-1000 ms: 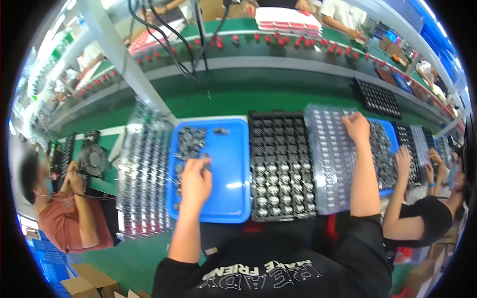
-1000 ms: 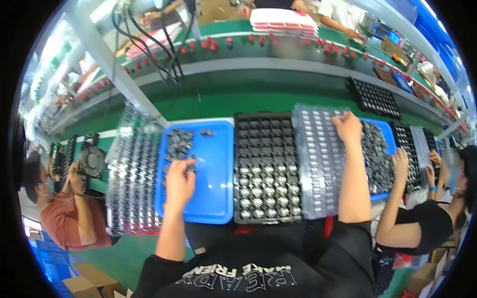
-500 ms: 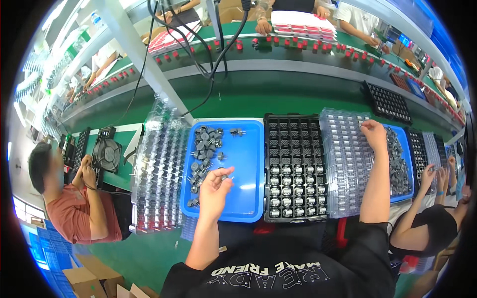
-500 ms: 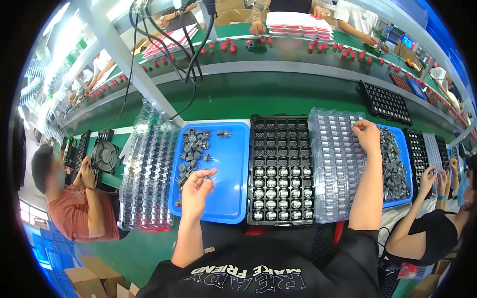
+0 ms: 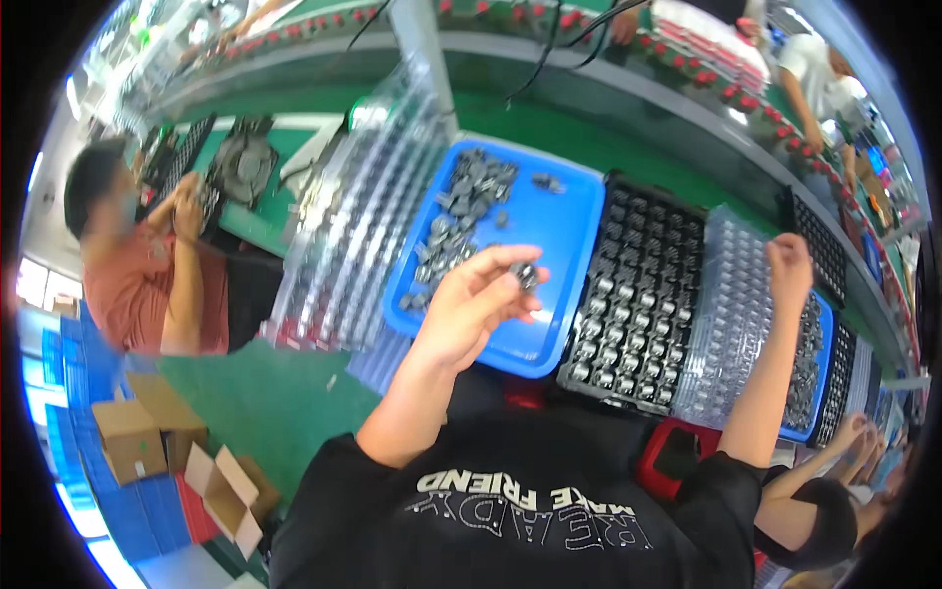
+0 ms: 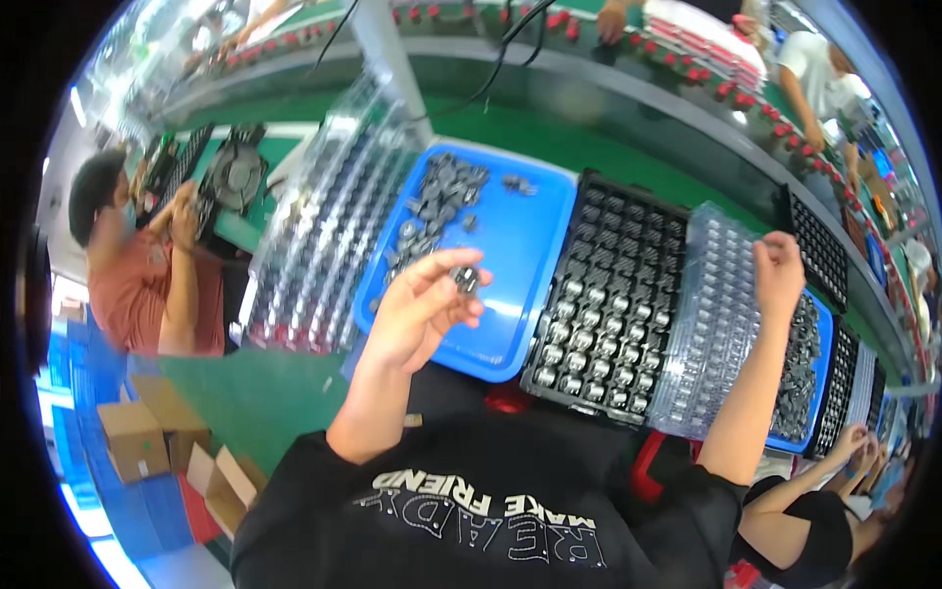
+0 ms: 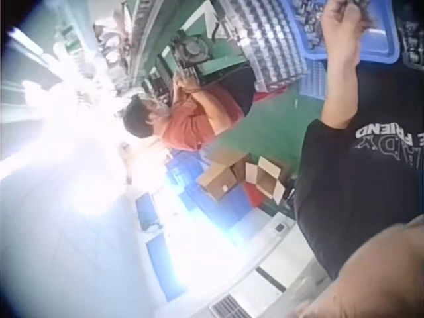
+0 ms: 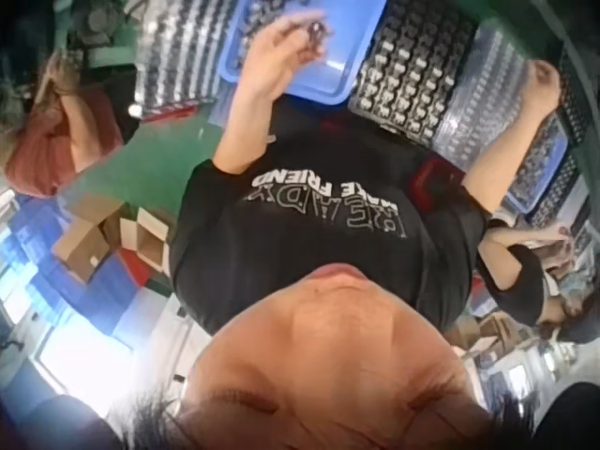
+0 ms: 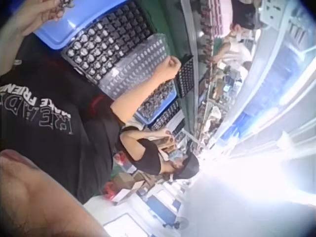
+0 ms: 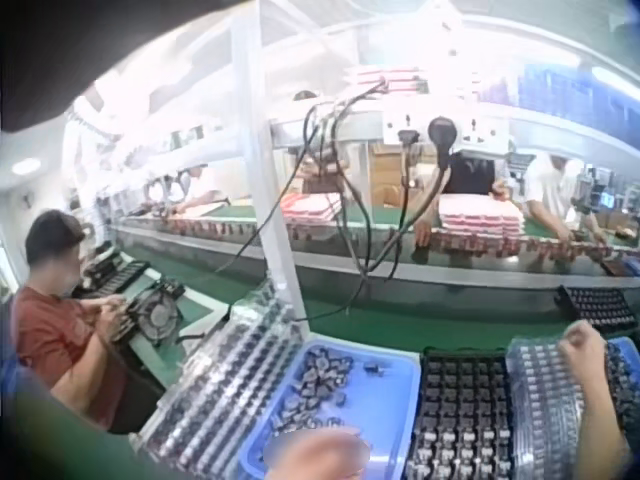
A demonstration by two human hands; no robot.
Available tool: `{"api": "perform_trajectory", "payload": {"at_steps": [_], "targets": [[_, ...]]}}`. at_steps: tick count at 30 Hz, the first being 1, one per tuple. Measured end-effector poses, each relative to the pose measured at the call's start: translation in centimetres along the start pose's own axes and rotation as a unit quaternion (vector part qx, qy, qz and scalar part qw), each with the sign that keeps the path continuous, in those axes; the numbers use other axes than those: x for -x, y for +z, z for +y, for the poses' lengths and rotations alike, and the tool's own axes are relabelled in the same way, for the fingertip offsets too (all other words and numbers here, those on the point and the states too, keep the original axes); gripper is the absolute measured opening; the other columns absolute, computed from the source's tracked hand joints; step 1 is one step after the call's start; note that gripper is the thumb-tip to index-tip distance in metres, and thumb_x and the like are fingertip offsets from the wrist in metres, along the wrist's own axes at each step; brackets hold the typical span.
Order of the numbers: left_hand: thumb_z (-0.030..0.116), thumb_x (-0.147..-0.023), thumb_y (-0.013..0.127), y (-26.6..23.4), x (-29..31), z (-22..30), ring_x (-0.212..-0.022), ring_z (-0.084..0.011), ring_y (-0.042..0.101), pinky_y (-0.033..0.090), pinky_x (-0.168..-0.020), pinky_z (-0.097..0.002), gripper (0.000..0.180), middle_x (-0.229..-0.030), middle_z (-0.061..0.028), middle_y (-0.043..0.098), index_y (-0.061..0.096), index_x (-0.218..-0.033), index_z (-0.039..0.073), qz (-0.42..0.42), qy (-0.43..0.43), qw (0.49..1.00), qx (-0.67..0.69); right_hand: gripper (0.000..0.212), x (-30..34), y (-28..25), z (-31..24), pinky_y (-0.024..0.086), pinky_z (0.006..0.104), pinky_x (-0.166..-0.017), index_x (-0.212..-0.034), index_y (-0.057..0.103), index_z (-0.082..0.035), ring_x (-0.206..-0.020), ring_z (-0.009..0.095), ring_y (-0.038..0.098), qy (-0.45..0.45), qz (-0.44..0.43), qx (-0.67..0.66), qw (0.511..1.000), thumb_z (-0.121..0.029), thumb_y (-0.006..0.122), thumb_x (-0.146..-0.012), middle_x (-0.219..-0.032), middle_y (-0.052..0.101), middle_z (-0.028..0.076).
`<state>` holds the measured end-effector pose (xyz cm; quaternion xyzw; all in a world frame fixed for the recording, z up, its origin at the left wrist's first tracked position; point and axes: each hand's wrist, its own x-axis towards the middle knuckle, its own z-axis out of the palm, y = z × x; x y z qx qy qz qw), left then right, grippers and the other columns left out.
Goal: The recorder is picking up small metallic electronic components, inspecting them, and sorting them into specific slots in plastic trays on a factory assembly line.
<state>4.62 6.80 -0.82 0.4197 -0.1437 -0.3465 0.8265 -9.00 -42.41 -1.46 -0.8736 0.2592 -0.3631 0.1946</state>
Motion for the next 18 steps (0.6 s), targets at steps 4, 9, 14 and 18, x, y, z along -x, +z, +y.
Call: {"api": "perform_trajectory", "payload": {"at_steps": [4, 9, 14, 18], "targets": [[0.018, -0.100, 0.066, 1.2, 0.6, -0.6, -0.095, -0.0192, 0.069, 0.058, -0.082, -0.0335, 0.040, -0.125, -0.0164, 0.066, 0.057, -0.134, 0.000, -0.021, 0.030, 0.999, -0.003, 0.024, 3.2, -0.6, -9.4, 0.053, 0.0245, -0.075, -0.118, 0.068, 0.002, -0.082, 0.010, 0.064, 0.100, -0.100, -0.283, 0.949, -0.008, 0.067, -0.096, -0.100, 0.071, 0.005], [0.021, -0.099, 0.067, 2.2, 0.4, -1.1, -0.093, -0.0186, 0.070, 0.059, -0.080, -0.0327, 0.038, -0.120, -0.0146, 0.068, 0.060, -0.129, -0.001, -0.051, 0.016, 0.998, 0.017, 0.027, 12.4, -0.2, -21.4, 0.060, 0.0280, -0.077, -0.114, 0.064, 0.006, -0.085, 0.018, 0.072, 0.104, -0.225, -0.425, 0.871, 0.009, 0.067, -0.087, -0.103, 0.072, 0.015], [0.020, -0.099, 0.068, 2.7, 0.6, -1.7, -0.092, -0.0165, 0.069, 0.059, -0.078, -0.0302, 0.036, -0.113, -0.0115, 0.070, 0.062, -0.127, -0.002, -0.093, -0.004, 0.995, 0.030, 0.023, 15.5, 2.8, -26.3, 0.057, 0.0306, -0.076, -0.103, 0.071, 0.005, -0.085, 0.020, 0.071, -0.139, -0.124, -0.383, 0.905, 0.001, 0.080, -0.082, -0.097, 0.073, 0.015], [0.019, -0.099, 0.068, 3.2, 0.6, -2.3, -0.096, -0.0172, 0.068, 0.060, -0.082, -0.0318, 0.035, -0.115, -0.0121, 0.068, 0.062, -0.125, -0.004, -0.079, 0.060, 0.995, -0.002, 0.027, 15.3, 3.5, -26.9, 0.056, 0.0318, -0.075, -0.100, 0.074, 0.002, -0.084, 0.023, 0.070, -0.191, -0.087, -0.353, 0.912, -0.010, 0.085, -0.079, -0.095, 0.073, 0.014]]}}
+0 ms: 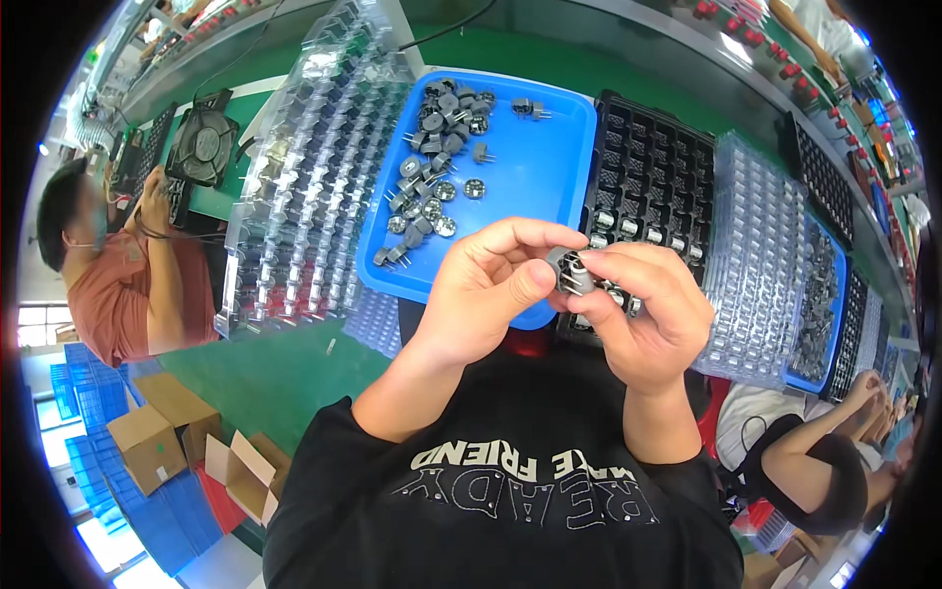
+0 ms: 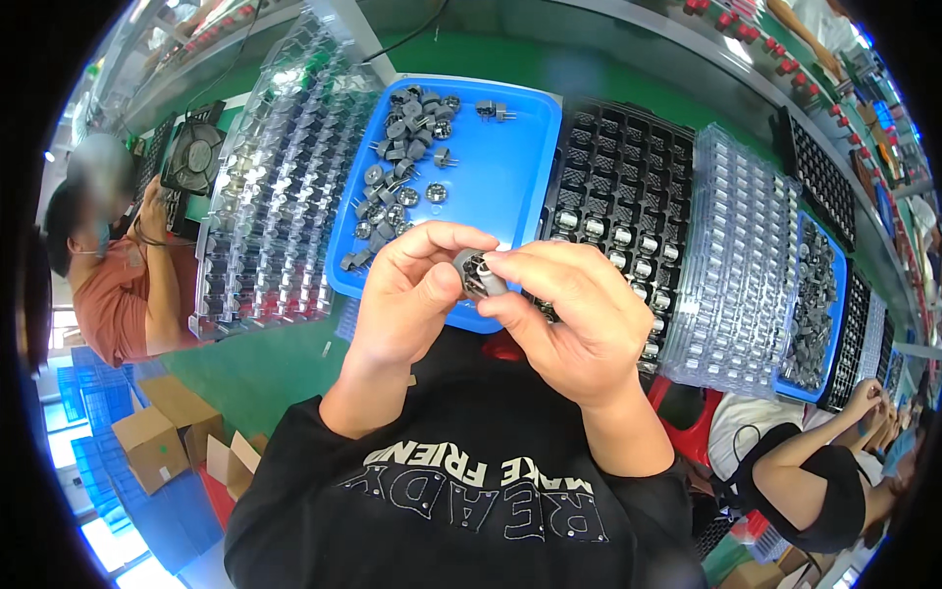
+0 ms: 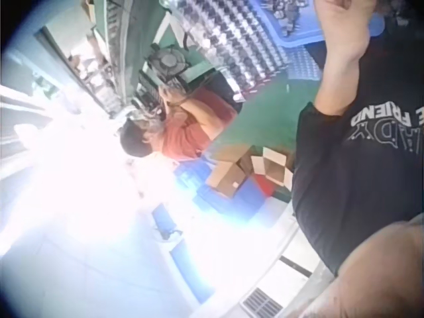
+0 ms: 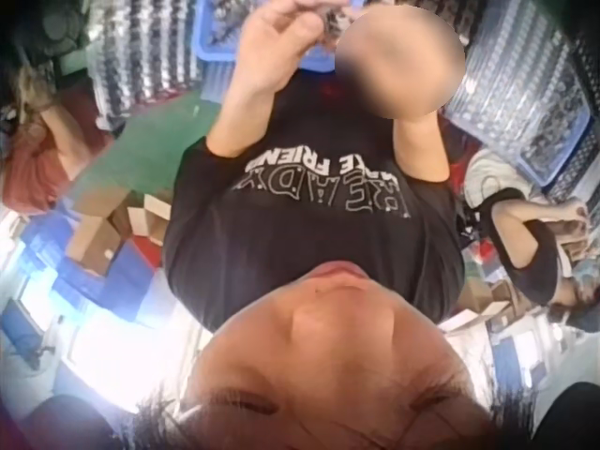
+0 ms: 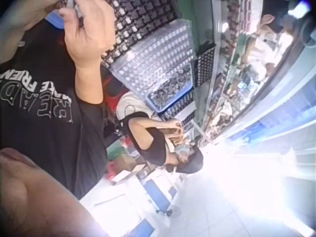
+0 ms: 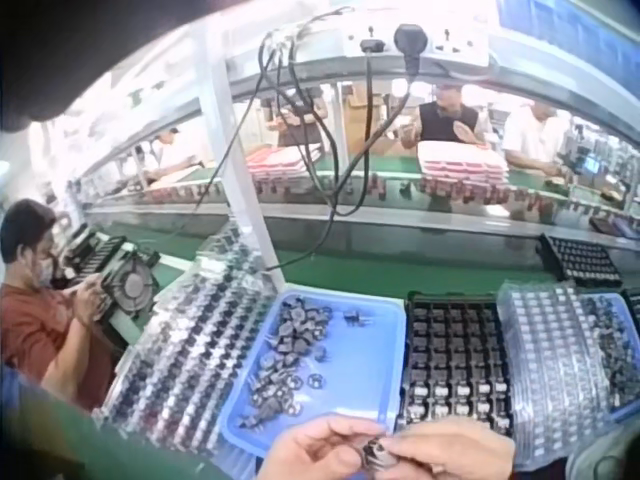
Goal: The recorder is picking up small metallic electronic components, inspecting them, and sorting them into specific slots in plastic trays on a factory assembly line.
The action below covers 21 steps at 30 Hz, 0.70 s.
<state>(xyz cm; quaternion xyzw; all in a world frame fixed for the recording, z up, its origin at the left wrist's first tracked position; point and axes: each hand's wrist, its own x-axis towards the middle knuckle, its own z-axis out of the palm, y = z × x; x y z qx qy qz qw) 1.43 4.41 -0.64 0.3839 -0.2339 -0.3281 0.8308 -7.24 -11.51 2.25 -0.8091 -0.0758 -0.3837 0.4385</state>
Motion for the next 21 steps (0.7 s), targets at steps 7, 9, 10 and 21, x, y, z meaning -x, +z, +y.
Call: {"api": "perform_trajectory", "payload": {"at_steps": [7, 9, 10, 21], "targets": [[0.015, -0.098, 0.069, -0.6, 0.0, 0.3, -0.100, -0.0185, 0.068, 0.060, -0.085, -0.0329, 0.035, -0.116, -0.0135, 0.067, 0.061, -0.125, -0.006, -0.012, 0.019, 1.000, -0.016, 0.031, 0.3, 0.8, 0.3, 0.057, 0.0309, -0.073, -0.099, 0.075, 0.000, -0.082, 0.023, 0.070, -0.012, 0.001, 0.015, 1.000, -0.013, 0.088, -0.075, -0.092, 0.073, 0.013], [0.015, -0.098, 0.069, -0.9, 0.0, 0.2, -0.100, -0.0182, 0.068, 0.059, -0.086, -0.0323, 0.035, -0.116, -0.0133, 0.068, 0.061, -0.125, -0.006, -0.018, 0.011, 1.000, -0.017, 0.031, 0.3, 1.0, 0.4, 0.058, 0.0307, -0.070, -0.100, 0.075, 0.000, -0.080, 0.022, 0.070, -0.015, 0.009, 0.009, 1.000, -0.011, 0.088, -0.074, -0.090, 0.073, 0.013], [0.015, -0.098, 0.069, -1.0, 0.1, 0.2, -0.100, -0.0179, 0.068, 0.059, -0.086, -0.0317, 0.035, -0.115, -0.0130, 0.068, 0.061, -0.125, -0.006, -0.025, 0.004, 0.999, -0.021, 0.031, 0.4, 1.1, 0.5, 0.058, 0.0307, -0.070, -0.100, 0.075, 0.000, -0.080, 0.022, 0.070, -0.017, 0.007, 0.012, 1.000, -0.011, 0.088, -0.074, -0.090, 0.073, 0.012], [0.002, -0.093, 0.072, -1.0, 0.0, -0.6, -0.102, -0.0168, 0.068, 0.056, -0.091, -0.0301, 0.031, -0.117, -0.0135, 0.069, 0.061, -0.121, -0.004, 0.009, 0.002, 0.998, -0.059, 0.019, 0.8, 0.6, 0.6, 0.055, 0.0319, -0.075, -0.087, 0.071, -0.002, -0.083, 0.024, 0.070, 0.055, -0.011, 0.016, 0.998, 0.002, 0.082, -0.072, -0.090, 0.072, 0.013]]}}
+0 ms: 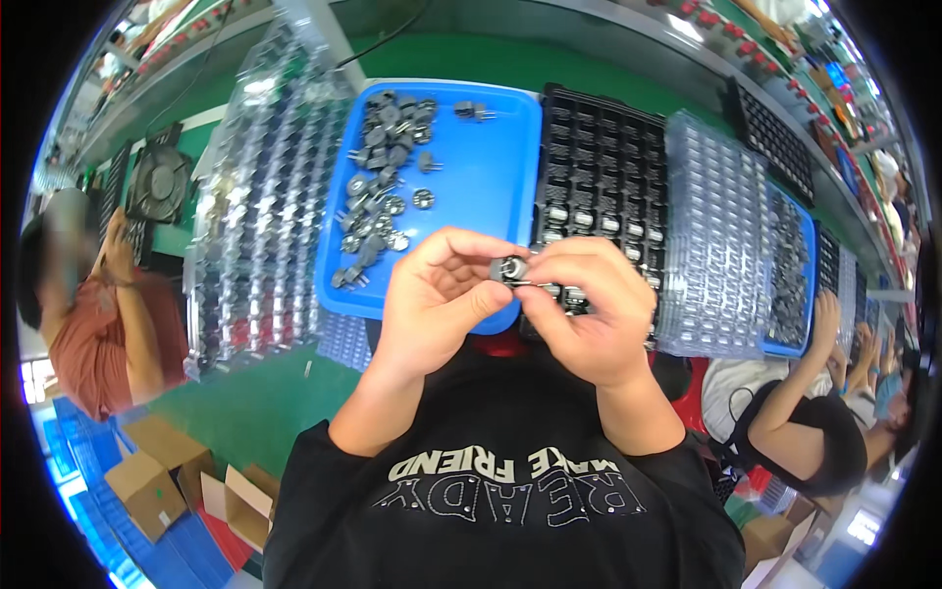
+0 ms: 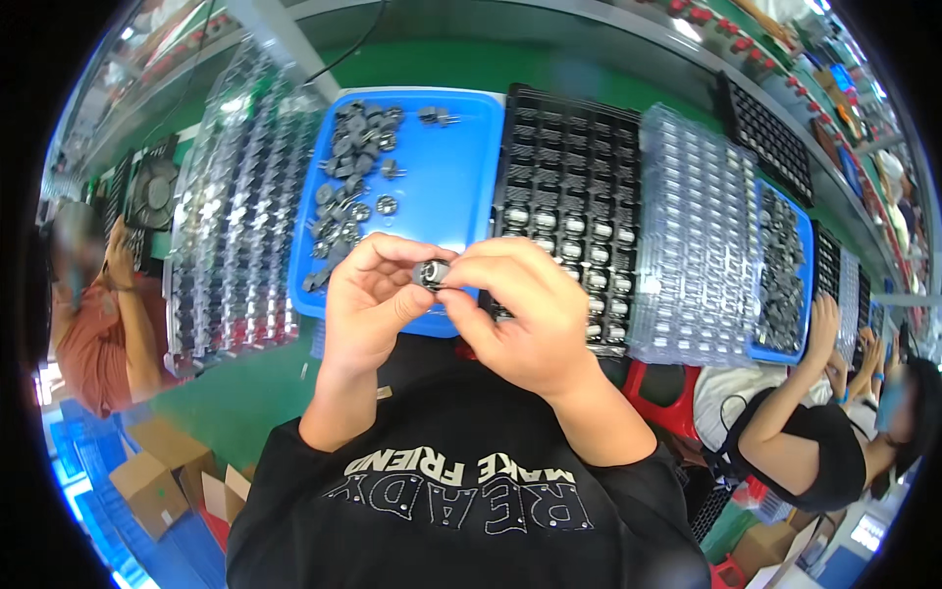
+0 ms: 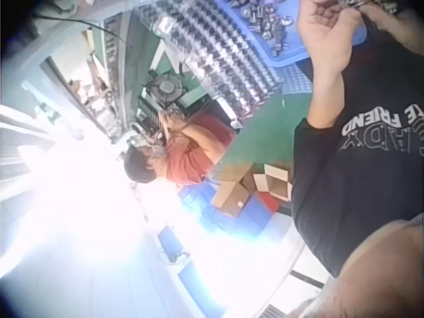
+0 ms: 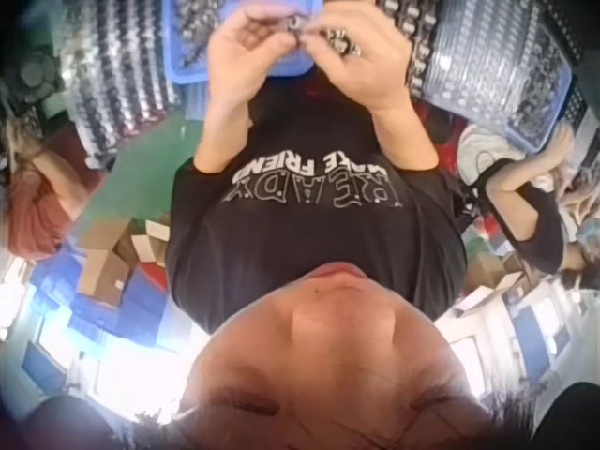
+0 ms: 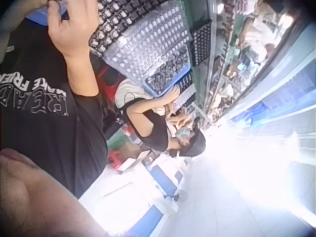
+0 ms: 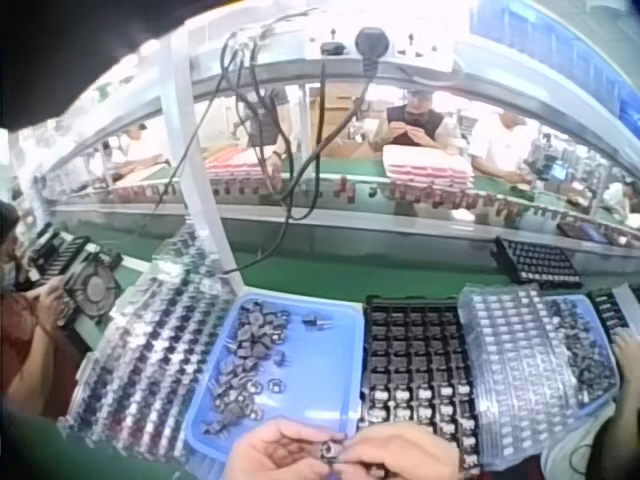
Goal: The recorder is picking up small metallic electronic components, inspecting them, and sorting them into specific slots in plastic trays on a factory assembly line.
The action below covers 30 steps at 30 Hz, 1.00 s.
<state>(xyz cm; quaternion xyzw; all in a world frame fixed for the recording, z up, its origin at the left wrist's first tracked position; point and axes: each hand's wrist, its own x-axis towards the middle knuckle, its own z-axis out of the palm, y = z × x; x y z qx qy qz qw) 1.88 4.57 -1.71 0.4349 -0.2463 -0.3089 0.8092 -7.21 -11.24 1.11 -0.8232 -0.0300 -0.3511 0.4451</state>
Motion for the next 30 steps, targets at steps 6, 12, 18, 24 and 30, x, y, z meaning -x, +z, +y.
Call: {"api": "perform_trajectory", "payload": {"at_steps": [6, 12, 18, 24, 30], "targets": [[0.002, -0.080, 0.079, -1.1, -0.8, 1.1, -0.093, -0.0157, 0.070, 0.056, -0.084, -0.0313, 0.046, -0.111, -0.0098, 0.073, 0.068, -0.124, 0.003, 0.046, -0.061, 0.906, -0.416, 0.012, -0.3, -2.7, 1.8, 0.054, 0.0340, -0.073, -0.085, 0.068, -0.002, -0.080, 0.024, 0.068, 0.083, -0.092, 0.100, 0.987, 0.001, 0.076, -0.077, -0.085, 0.069, 0.010], [0.008, -0.082, 0.077, -8.4, -4.0, 2.3, -0.110, -0.0374, 0.064, 0.051, -0.094, -0.0450, 0.038, -0.128, -0.0153, 0.061, 0.067, -0.118, 0.001, 0.226, -0.004, 0.633, -0.740, 0.007, -2.6, -9.9, 9.7, 0.051, 0.0430, -0.078, -0.085, 0.067, -0.005, -0.082, 0.033, 0.063, 0.087, -0.090, 0.407, 0.905, -0.003, 0.072, -0.081, -0.084, 0.065, 0.011], [0.010, -0.084, 0.076, -9.1, -5.8, 1.1, -0.104, -0.0358, 0.064, 0.052, -0.087, -0.0463, 0.024, -0.118, -0.0127, 0.060, 0.070, -0.106, 0.004, 0.224, -0.032, 0.595, -0.772, 0.004, -2.0, -9.6, 13.7, 0.050, 0.0458, -0.080, -0.083, 0.065, -0.007, -0.083, 0.033, 0.063, 0.019, -0.150, 0.439, 0.886, -0.005, 0.067, -0.082, -0.082, 0.065, 0.010], [0.013, -0.082, 0.075, -8.6, -6.5, 0.8, -0.101, -0.0363, 0.065, 0.053, -0.086, -0.0456, 0.017, -0.115, -0.0129, 0.062, 0.070, -0.095, 0.003, 0.195, -0.007, 0.563, -0.803, 0.006, -1.3, -9.9, 14.1, 0.051, 0.0463, -0.083, -0.084, 0.063, -0.006, -0.082, 0.034, 0.063, 0.042, -0.165, 0.391, 0.905, -0.002, 0.067, -0.081, -0.082, 0.064, 0.011], [0.014, -0.077, 0.072, -7.6, -6.3, 0.3, -0.094, -0.0360, 0.065, 0.051, -0.084, -0.0469, 0.017, -0.104, -0.0133, 0.066, 0.069, -0.088, 0.003, 0.216, 0.048, 0.566, -0.794, 0.004, -1.0, -9.9, 13.8, 0.048, 0.0410, -0.099, -0.084, 0.071, -0.007, -0.106, 0.030, 0.058, 0.058, -0.169, 0.439, 0.881, -0.007, 0.072, -0.079, -0.094, 0.065, 0.005]]}}
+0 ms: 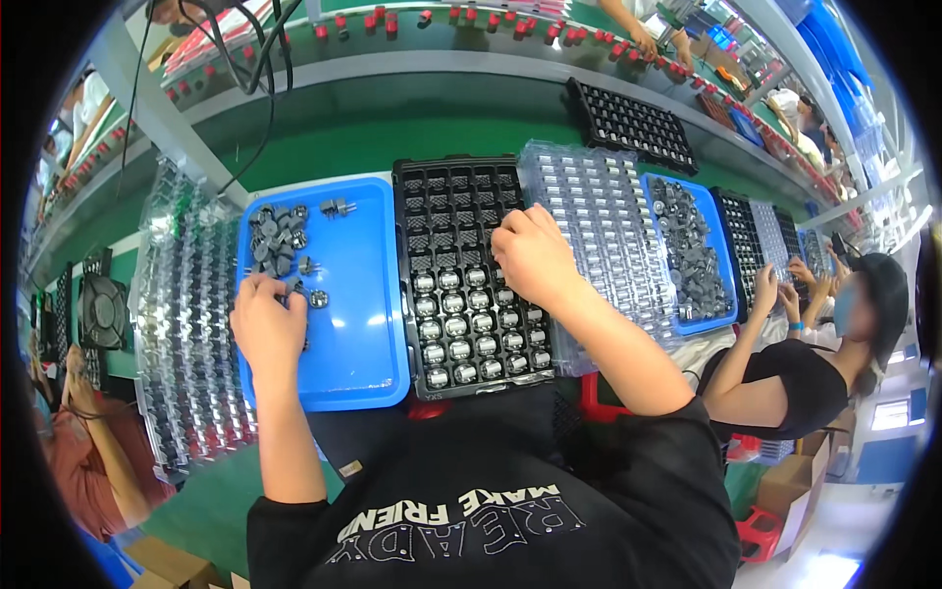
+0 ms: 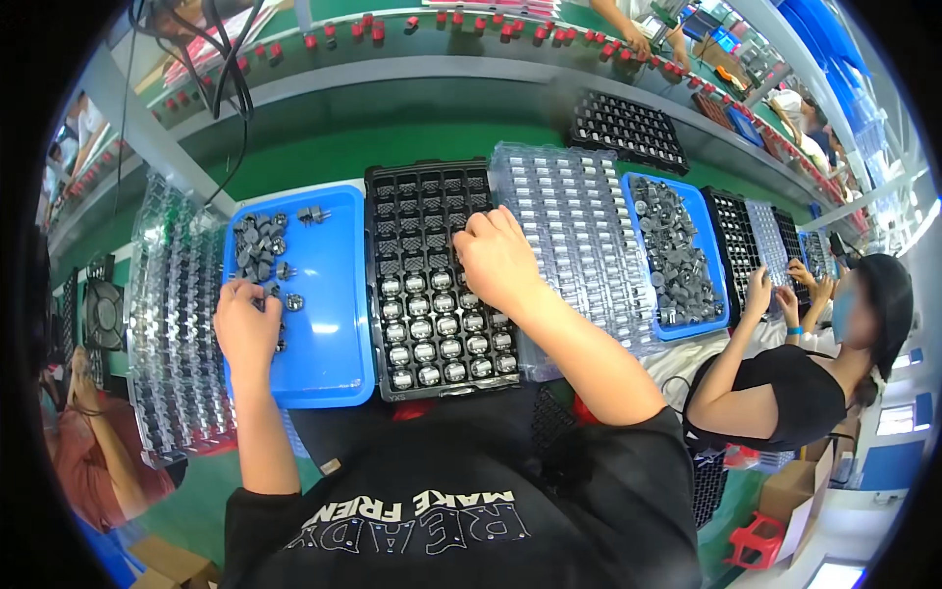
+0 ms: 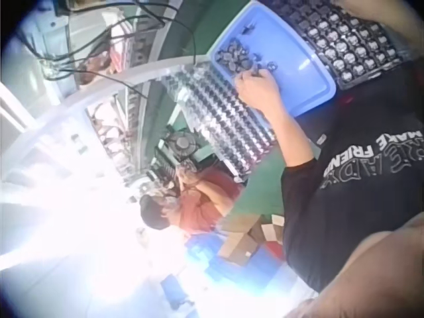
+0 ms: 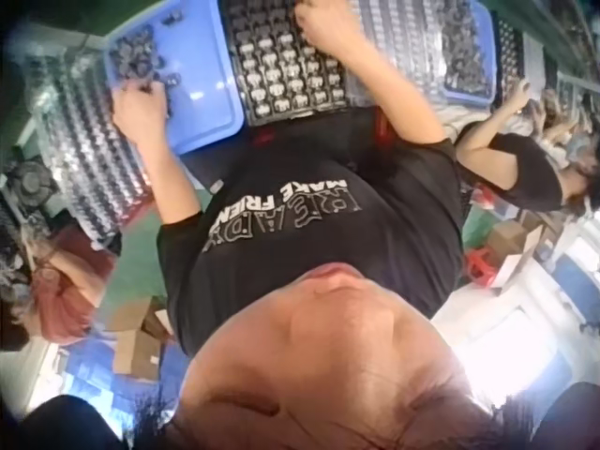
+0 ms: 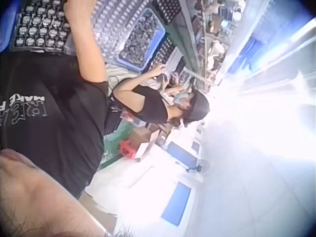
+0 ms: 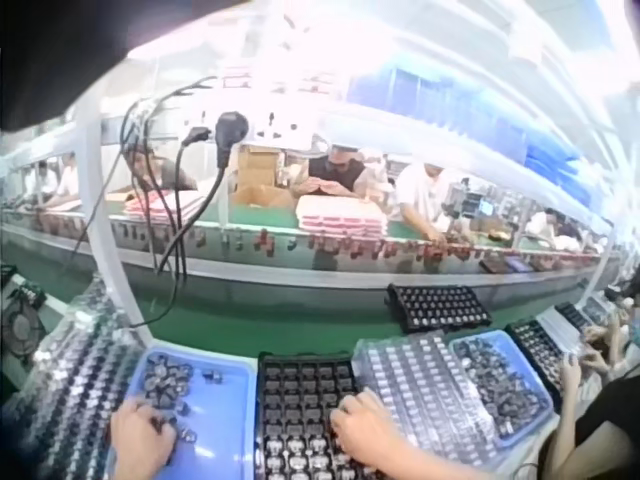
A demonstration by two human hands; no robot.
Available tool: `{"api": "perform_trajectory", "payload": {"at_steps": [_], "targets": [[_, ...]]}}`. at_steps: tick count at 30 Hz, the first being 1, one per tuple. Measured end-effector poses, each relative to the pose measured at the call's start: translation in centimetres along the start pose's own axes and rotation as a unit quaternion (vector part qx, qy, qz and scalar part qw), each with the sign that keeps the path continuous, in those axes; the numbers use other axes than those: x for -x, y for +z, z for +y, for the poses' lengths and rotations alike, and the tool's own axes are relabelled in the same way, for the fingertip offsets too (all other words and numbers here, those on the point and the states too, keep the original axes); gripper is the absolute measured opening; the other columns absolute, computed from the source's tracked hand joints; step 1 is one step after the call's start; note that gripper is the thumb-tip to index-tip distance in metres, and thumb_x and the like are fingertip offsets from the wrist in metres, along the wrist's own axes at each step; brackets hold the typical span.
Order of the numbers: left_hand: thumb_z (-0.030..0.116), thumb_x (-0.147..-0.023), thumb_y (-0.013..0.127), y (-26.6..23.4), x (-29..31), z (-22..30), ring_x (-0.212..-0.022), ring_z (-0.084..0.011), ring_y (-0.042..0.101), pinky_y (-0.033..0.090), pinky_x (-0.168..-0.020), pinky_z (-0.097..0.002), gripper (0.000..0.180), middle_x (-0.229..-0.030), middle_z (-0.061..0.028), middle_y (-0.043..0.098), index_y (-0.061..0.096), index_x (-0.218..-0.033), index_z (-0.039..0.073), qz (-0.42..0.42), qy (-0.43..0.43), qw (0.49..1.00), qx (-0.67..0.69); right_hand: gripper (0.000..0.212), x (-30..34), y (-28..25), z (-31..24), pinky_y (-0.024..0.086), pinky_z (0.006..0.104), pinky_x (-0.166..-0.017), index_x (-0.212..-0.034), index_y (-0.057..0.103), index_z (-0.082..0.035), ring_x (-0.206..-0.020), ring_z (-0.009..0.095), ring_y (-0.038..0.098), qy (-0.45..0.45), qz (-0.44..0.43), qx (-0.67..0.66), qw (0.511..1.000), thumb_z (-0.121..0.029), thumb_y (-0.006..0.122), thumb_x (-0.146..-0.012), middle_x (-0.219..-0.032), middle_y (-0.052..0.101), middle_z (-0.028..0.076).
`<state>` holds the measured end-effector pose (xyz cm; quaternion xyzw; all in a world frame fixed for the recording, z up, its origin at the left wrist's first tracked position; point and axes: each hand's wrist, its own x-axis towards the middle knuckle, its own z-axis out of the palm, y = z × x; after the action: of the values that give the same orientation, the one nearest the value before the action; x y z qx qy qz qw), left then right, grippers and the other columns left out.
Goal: The recorder is picking up small metallic electronic components, inspecting them, and sorting them into specific slots in plastic trays on a factory assembly line.
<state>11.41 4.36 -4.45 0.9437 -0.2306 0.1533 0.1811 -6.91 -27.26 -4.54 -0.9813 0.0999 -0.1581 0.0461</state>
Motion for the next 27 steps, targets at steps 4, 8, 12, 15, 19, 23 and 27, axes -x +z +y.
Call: {"api": "perform_trajectory", "payload": {"at_steps": [4, 8, 12, 15, 19, 23, 27], "targets": [[0.013, -0.074, 0.074, 0.0, 0.0, 0.3, -0.085, -0.0368, 0.064, 0.049, -0.076, -0.0472, 0.017, -0.091, -0.0137, 0.065, 0.062, -0.080, 0.003, -0.028, -0.009, 0.999, 0.033, 0.015, -1.4, -2.6, 3.6, 0.051, 0.0422, -0.094, -0.092, 0.077, -0.009, -0.105, 0.033, 0.062, -0.023, -0.055, -0.151, 0.987, -0.014, 0.076, -0.077, -0.103, 0.070, 0.010], [0.011, -0.074, 0.074, -0.3, 0.4, 0.3, -0.075, -0.0385, 0.064, 0.050, -0.070, -0.0464, 0.019, -0.080, -0.0172, 0.064, 0.058, -0.079, 0.001, -0.036, -0.023, 0.996, 0.084, 0.027, -4.2, -5.1, 13.2, 0.055, 0.0429, -0.085, -0.097, 0.074, -0.001, -0.096, 0.035, 0.071, 0.266, 0.162, -0.046, 0.949, -0.024, 0.077, -0.083, -0.100, 0.074, 0.018], [0.013, -0.073, 0.074, -0.5, 0.5, 0.2, -0.064, -0.0353, 0.063, 0.051, -0.064, -0.0428, 0.021, -0.069, -0.0186, 0.064, 0.058, -0.080, 0.000, -0.022, -0.056, 0.991, 0.122, 0.036, -3.6, -3.5, 20.1, 0.054, 0.0465, -0.087, -0.093, 0.068, -0.005, -0.098, 0.039, 0.068, 0.398, 0.109, -0.007, 0.911, -0.032, 0.082, -0.075, -0.097, 0.073, 0.019], [0.012, -0.073, 0.075, -0.6, 0.6, -0.1, -0.063, -0.0292, 0.064, 0.051, -0.064, -0.0406, 0.021, -0.072, -0.0160, 0.066, 0.058, -0.080, 0.001, -0.030, -0.073, 0.989, 0.122, 0.030, -3.1, -2.2, 21.7, 0.054, 0.0459, -0.082, -0.087, 0.067, -0.006, -0.091, 0.038, 0.070, 0.412, 0.120, -0.032, 0.903, -0.029, 0.082, -0.075, -0.088, 0.073, 0.016], [0.006, -0.075, 0.075, -1.0, 1.1, -0.7, -0.063, -0.0210, 0.063, 0.051, -0.062, -0.0350, 0.025, -0.086, -0.0123, 0.068, 0.063, -0.096, 0.002, -0.006, -0.073, 0.972, 0.222, 0.021, -2.7, -2.7, 21.7, 0.055, 0.0414, -0.079, -0.082, 0.071, -0.005, -0.085, 0.035, 0.071, 0.387, 0.108, -0.110, 0.909, -0.025, 0.079, -0.079, -0.086, 0.073, 0.017], [-0.008, -0.082, 0.067, -1.5, 2.2, -0.5, -0.069, -0.0088, 0.062, 0.050, -0.065, -0.0232, 0.046, -0.108, -0.0077, 0.065, 0.061, -0.127, 0.003, -0.055, -0.086, 0.941, 0.324, 0.013, -1.4, -3.5, 22.2, 0.055, 0.0359, -0.077, -0.091, 0.075, -0.003, -0.080, 0.024, 0.072, 0.334, 0.069, -0.191, 0.920, -0.011, 0.075, -0.081, -0.082, 0.074, 0.012], [-0.007, -0.085, 0.067, -1.8, 3.9, 0.5, -0.090, -0.0145, 0.063, 0.052, -0.076, -0.0278, 0.042, -0.117, -0.0102, 0.065, 0.061, -0.126, -0.001, -0.137, -0.197, 0.684, 0.689, 0.019, -1.5, -3.4, 22.4, 0.054, 0.0360, -0.075, -0.094, 0.075, -0.005, -0.077, 0.024, 0.069, 0.297, 0.076, -0.120, 0.944, -0.001, 0.069, -0.077, -0.082, 0.073, 0.014]]}}
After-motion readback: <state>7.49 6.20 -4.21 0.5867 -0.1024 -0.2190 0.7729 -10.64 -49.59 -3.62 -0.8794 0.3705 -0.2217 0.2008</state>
